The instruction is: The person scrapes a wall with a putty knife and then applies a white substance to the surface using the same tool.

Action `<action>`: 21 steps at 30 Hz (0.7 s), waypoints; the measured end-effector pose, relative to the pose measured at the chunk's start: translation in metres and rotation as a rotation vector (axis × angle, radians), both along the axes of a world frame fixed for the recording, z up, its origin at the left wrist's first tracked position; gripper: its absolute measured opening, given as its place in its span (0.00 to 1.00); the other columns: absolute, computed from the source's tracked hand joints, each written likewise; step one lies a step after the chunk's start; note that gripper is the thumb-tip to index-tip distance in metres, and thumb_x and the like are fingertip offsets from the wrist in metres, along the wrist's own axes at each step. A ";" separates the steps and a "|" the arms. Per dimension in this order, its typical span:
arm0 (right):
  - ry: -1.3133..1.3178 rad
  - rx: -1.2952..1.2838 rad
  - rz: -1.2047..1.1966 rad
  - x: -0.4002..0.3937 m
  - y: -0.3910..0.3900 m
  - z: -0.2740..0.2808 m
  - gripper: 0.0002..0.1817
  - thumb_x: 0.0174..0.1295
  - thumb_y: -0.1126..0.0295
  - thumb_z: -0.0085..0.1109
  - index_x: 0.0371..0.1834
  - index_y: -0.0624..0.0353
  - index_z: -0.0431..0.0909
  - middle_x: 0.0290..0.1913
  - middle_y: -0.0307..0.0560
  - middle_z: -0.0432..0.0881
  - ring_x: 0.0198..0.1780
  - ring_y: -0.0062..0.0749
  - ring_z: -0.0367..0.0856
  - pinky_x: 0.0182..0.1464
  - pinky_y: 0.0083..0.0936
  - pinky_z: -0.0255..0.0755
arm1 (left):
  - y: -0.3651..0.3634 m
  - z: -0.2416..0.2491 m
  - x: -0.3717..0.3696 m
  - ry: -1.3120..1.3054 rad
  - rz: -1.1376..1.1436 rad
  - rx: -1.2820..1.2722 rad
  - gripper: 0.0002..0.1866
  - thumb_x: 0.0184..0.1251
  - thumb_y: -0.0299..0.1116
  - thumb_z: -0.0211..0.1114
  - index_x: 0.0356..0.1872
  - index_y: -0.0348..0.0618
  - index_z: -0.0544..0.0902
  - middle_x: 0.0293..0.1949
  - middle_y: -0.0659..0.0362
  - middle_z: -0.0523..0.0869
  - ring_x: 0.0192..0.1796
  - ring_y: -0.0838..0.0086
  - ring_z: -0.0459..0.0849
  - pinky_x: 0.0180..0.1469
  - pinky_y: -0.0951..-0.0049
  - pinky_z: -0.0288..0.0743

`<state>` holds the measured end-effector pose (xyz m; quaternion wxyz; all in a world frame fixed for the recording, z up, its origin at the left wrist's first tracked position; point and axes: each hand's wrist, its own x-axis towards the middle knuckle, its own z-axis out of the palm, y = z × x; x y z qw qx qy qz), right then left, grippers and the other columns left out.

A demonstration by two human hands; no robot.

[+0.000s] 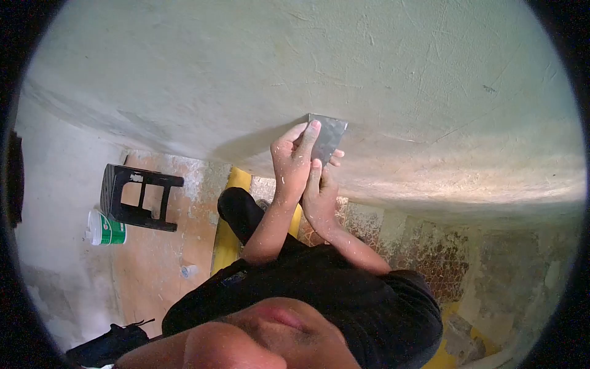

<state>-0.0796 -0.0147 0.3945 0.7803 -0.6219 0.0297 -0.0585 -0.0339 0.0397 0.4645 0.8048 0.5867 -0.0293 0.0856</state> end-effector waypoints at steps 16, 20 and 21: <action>-0.056 0.016 -0.027 0.009 0.006 0.000 0.29 0.85 0.49 0.41 0.38 0.64 0.77 0.21 0.39 0.78 0.16 0.16 0.71 0.16 0.20 0.62 | 0.006 0.012 0.001 -0.021 -0.012 0.032 0.20 0.81 0.41 0.63 0.40 0.27 0.84 0.32 0.50 0.89 0.30 0.65 0.92 0.28 0.70 0.88; -0.092 -0.013 -0.076 0.009 0.001 -0.007 0.26 0.85 0.55 0.45 0.33 0.66 0.78 0.23 0.37 0.78 0.26 0.17 0.74 0.28 0.23 0.68 | 0.002 0.008 -0.002 -0.033 -0.038 -0.042 0.20 0.81 0.41 0.63 0.42 0.28 0.83 0.34 0.50 0.89 0.30 0.66 0.92 0.31 0.71 0.89; -0.053 0.005 -0.061 0.008 0.000 -0.005 0.26 0.85 0.56 0.45 0.34 0.66 0.78 0.23 0.36 0.77 0.25 0.17 0.73 0.27 0.23 0.67 | 0.003 0.004 -0.002 -0.037 -0.044 -0.041 0.20 0.81 0.41 0.63 0.42 0.28 0.83 0.34 0.50 0.89 0.30 0.66 0.92 0.31 0.71 0.89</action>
